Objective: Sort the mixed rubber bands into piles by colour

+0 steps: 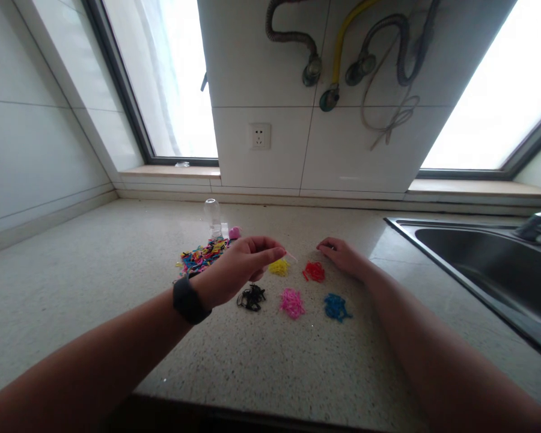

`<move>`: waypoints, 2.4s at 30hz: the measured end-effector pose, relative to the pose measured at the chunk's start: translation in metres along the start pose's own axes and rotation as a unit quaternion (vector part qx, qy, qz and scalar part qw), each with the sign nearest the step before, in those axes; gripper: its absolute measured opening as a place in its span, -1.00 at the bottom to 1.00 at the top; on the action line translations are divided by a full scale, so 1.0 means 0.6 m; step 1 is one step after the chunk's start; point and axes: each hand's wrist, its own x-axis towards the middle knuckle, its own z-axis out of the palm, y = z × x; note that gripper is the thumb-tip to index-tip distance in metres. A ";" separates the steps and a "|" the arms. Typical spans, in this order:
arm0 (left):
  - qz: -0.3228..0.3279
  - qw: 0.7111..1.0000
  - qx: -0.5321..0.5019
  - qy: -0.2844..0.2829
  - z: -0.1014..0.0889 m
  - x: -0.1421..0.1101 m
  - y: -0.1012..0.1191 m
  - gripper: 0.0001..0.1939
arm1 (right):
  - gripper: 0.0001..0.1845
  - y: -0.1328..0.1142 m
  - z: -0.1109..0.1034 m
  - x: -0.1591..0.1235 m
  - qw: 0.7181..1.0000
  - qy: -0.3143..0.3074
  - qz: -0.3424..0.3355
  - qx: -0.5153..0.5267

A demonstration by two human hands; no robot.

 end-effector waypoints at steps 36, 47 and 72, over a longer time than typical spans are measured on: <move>0.040 0.984 0.166 -0.052 0.039 -0.025 -0.022 -0.74 | -0.77 -0.015 -0.005 -0.007 1.000 0.007 -0.006 0.000; 0.114 0.885 0.448 -0.058 0.026 -0.015 -0.065 -0.81 | -0.76 -0.025 -0.007 -0.010 1.000 -0.002 0.001 -0.003; 0.186 0.789 0.573 -0.121 0.023 -0.019 -0.074 -0.67 | -0.78 -0.019 -0.006 -0.009 1.000 -0.002 0.007 -0.007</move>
